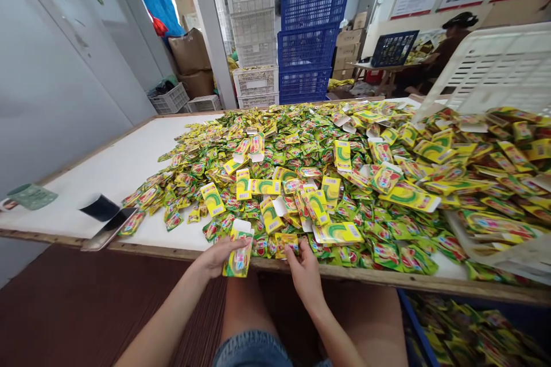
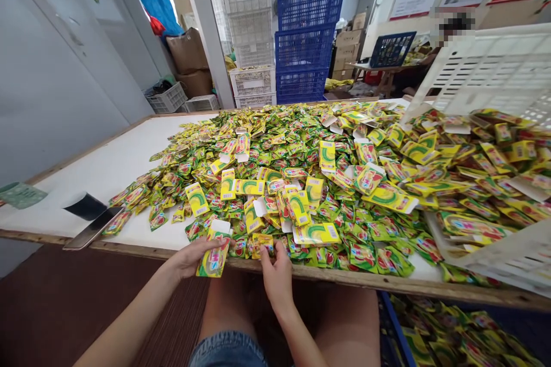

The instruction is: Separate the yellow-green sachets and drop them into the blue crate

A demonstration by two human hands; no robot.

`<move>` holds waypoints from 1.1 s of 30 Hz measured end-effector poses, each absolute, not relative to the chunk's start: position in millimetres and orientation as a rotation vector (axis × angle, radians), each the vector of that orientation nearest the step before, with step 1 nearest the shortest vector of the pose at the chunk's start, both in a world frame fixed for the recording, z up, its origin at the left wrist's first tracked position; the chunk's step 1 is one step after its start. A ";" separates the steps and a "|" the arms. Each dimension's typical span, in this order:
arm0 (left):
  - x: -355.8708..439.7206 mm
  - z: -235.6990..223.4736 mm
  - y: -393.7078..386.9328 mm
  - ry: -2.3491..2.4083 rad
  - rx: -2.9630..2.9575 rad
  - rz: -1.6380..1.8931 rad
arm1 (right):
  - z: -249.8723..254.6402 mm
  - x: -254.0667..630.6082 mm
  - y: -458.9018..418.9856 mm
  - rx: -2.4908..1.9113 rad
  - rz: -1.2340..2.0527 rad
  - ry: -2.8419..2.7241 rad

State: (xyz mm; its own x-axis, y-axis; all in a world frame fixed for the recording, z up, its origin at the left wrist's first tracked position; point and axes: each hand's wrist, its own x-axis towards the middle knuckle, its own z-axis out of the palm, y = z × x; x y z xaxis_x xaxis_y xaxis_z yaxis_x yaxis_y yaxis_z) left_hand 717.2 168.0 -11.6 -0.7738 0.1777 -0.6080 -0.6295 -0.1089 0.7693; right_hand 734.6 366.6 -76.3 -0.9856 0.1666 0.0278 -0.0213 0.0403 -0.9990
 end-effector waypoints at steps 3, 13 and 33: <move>722.4 -10.9 175.7 1.526 -0.559 2.038 | -75.7 735.3 365.8 -0.155 2.196 -2.139; 752.0 6.0 180.9 1.561 -0.525 2.324 | -68.8 733.2 361.7 -0.145 2.311 -2.076; 772.9 -2.0 240.9 1.573 -0.470 2.398 | -41.1 739.3 376.2 0.019 2.333 -2.115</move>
State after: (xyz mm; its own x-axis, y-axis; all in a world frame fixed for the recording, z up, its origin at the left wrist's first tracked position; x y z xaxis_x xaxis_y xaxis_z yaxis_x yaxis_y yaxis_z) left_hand 772.9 240.9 -2.0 -0.9209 0.0200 -0.3892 -0.3650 -0.3945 0.8433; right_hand 739.3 376.2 -41.1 -0.9999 -0.0138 0.0042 -0.0028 -0.0974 -0.9952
